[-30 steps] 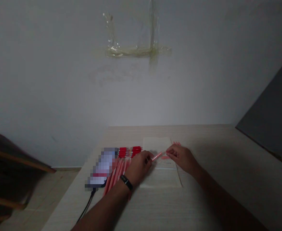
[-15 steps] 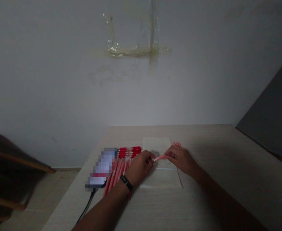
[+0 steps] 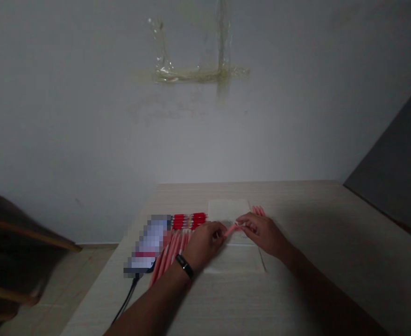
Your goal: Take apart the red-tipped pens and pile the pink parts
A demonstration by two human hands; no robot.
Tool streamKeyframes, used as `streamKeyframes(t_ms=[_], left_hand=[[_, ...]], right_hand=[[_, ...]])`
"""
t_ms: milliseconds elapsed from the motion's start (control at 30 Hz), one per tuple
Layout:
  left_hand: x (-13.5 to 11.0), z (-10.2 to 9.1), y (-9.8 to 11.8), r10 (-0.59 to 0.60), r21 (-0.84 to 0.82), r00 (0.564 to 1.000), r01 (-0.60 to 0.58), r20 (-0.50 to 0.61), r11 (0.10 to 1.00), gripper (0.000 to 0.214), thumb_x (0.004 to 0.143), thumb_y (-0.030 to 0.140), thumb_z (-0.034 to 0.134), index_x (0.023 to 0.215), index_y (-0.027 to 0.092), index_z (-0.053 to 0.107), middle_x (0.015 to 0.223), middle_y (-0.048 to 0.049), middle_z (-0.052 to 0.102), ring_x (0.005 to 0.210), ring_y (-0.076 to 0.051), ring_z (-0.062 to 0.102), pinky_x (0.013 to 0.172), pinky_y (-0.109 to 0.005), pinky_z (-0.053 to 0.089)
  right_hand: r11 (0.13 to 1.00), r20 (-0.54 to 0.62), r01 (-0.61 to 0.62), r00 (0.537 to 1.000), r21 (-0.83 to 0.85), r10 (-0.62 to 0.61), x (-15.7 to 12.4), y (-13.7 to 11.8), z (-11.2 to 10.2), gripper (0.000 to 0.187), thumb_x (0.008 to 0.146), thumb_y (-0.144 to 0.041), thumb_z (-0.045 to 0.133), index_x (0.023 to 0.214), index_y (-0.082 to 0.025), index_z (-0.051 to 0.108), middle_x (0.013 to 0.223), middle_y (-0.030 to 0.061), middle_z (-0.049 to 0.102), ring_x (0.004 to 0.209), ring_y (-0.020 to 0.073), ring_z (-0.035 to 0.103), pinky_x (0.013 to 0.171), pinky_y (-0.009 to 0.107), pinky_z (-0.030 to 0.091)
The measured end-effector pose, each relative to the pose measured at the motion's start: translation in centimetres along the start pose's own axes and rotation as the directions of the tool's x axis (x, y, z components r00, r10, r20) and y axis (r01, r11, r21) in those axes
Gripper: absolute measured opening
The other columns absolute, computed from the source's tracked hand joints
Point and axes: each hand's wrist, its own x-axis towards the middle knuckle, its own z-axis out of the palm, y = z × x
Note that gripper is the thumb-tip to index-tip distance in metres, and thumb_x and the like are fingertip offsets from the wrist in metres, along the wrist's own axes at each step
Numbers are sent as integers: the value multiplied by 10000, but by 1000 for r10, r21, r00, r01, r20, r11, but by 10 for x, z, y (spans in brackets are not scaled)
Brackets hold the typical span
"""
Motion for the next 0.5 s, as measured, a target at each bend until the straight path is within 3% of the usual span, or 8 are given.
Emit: streamKeyframes(t_ms=[100, 167, 400, 500], left_hand=[[0, -3, 3, -17, -45, 1000, 17, -12, 999, 117, 868, 217, 569, 924, 182, 665, 846, -28, 703, 753, -154, 607, 680, -246, 403], [0, -4, 4, -37, -48, 999, 36, -22, 998, 101, 865, 222, 565, 906, 176, 645, 829, -36, 698, 743, -155, 610, 660, -242, 399], [1, 0, 0, -92, 31, 996, 91, 9, 995, 78, 841, 207, 564, 846, 177, 635, 760, -36, 685, 673, -148, 592, 596, -240, 352], [1, 2, -5, -109, 38, 994, 109, 4, 993, 70, 812, 193, 583, 845, 172, 641, 768, -37, 687, 688, -147, 588, 594, -238, 348]], right_hand=[[999, -23, 15, 1000, -41, -16, -1, 4, 0, 117, 920, -262, 607, 1024, -245, 657, 865, -3, 716, 705, 142, 647, 1147, 506, 259], [998, -18, 24, 1000, -57, -25, -1, 6, 0, 94, 924, -265, 598, 992, -243, 658, 880, 2, 705, 735, 144, 645, 1145, 505, 259], [999, 56, 27, 998, -42, -24, 0, 0, -6, 95, 933, -264, 580, 940, -234, 670, 870, 11, 684, 767, 153, 643, 975, 388, 442], [998, 77, 53, 996, -40, -50, 1, -2, -8, 122, 941, -276, 576, 904, -227, 681, 844, 15, 680, 768, 155, 640, 938, 361, 457]])
